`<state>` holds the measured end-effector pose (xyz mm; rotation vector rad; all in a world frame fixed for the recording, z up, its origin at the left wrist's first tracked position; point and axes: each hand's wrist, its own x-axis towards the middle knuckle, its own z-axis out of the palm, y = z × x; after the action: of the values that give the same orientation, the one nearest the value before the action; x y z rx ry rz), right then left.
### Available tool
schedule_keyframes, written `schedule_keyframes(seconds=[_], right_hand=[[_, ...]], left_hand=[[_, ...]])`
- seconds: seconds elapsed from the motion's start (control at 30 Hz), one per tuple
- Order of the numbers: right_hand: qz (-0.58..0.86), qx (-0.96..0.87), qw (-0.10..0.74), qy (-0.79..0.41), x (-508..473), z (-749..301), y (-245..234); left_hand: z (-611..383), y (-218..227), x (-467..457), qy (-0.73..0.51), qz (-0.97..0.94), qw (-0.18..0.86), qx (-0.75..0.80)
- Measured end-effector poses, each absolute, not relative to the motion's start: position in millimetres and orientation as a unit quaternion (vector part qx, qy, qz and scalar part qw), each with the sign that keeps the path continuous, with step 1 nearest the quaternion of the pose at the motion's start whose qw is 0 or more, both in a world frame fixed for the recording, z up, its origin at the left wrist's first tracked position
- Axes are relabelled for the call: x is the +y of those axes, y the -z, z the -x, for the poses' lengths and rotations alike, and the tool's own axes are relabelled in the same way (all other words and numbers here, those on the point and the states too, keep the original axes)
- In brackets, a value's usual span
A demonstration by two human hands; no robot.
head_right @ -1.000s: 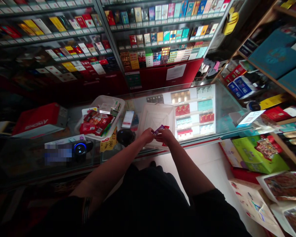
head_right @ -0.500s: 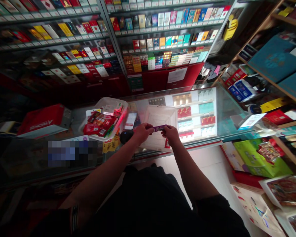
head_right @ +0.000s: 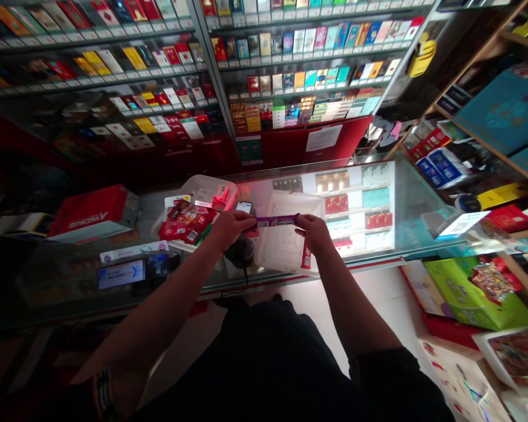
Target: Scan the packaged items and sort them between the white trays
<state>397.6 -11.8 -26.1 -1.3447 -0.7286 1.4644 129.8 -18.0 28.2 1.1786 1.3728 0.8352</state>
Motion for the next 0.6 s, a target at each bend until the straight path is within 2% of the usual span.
schedule_keyframes(seconds=[0.17, 0.3, 0.47, 0.6], right_hand=[[0.564, -0.397, 0.473, -0.548, -3, -379, 31], [0.594, -0.493, 0.439, -0.459, 0, -361, 39], [0.598, -0.554, 0.422, -0.397, 6, -340, 50], [0.596, -0.607, 0.384, -0.359, 13, -331, 55]], left_hand=[[-96, -26, -2, -0.275, -0.657, 0.372, 0.595], [-71, -13, 7, -0.248, -0.725, 0.266, 0.584], [-51, 0, 5, -0.216, -0.751, 0.172, 0.599], [-41, 11, 0, -0.198, -0.745, 0.145, 0.620]])
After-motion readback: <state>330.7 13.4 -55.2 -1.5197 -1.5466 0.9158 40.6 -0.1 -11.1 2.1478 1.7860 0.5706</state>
